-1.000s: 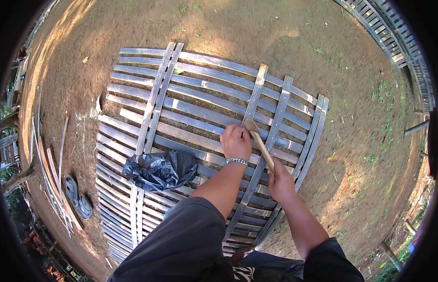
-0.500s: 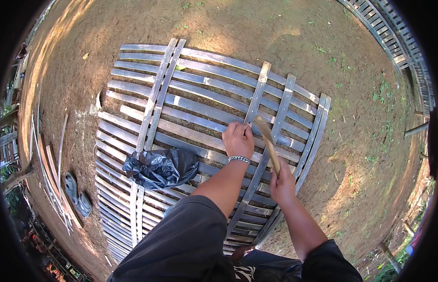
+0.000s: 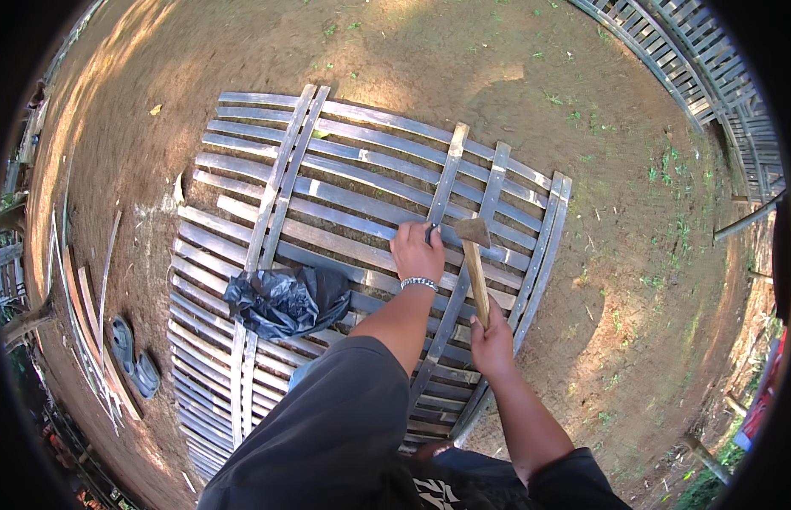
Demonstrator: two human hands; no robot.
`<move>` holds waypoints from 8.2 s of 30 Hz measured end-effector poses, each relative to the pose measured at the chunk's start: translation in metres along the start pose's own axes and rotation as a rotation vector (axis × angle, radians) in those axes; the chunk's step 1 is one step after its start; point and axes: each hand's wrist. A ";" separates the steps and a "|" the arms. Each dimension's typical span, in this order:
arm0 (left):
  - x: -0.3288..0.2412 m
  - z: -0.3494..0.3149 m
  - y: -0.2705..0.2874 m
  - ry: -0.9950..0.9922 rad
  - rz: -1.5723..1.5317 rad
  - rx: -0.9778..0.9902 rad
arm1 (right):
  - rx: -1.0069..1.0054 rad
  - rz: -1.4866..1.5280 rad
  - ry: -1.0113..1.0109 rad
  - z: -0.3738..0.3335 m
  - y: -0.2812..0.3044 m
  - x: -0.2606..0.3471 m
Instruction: The person uses a hammer to drive nails into a wooden pallet structure lying on the ground. They repeatedly pick up nails from a black plastic bag and secure the wooden slats together.
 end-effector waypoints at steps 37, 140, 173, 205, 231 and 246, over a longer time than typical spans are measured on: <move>0.008 0.003 0.029 -0.097 0.572 0.396 | 0.032 -0.060 0.316 0.047 -0.006 -0.030; 0.009 0.006 0.031 -0.125 0.530 0.359 | 0.107 0.024 0.106 0.042 -0.003 -0.024; 0.014 0.004 0.030 -0.138 0.528 0.346 | 0.014 -0.015 0.205 0.041 -0.021 -0.016; 0.017 0.003 0.031 -0.164 0.448 0.328 | 0.017 0.073 -0.086 0.016 -0.013 -0.047; 0.179 0.003 0.252 0.100 0.363 0.341 | -0.278 0.821 -0.412 -0.023 -0.114 -0.040; 0.177 -0.003 0.245 -0.061 0.614 0.514 | -0.229 0.881 -0.415 -0.022 -0.107 -0.043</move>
Point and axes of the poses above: each hand's wrist, its own z-axis towards the middle knuckle, its own y-axis out of the back of the hand, x = y × z, and after that the axes turned 7 degrees about z, right-handed
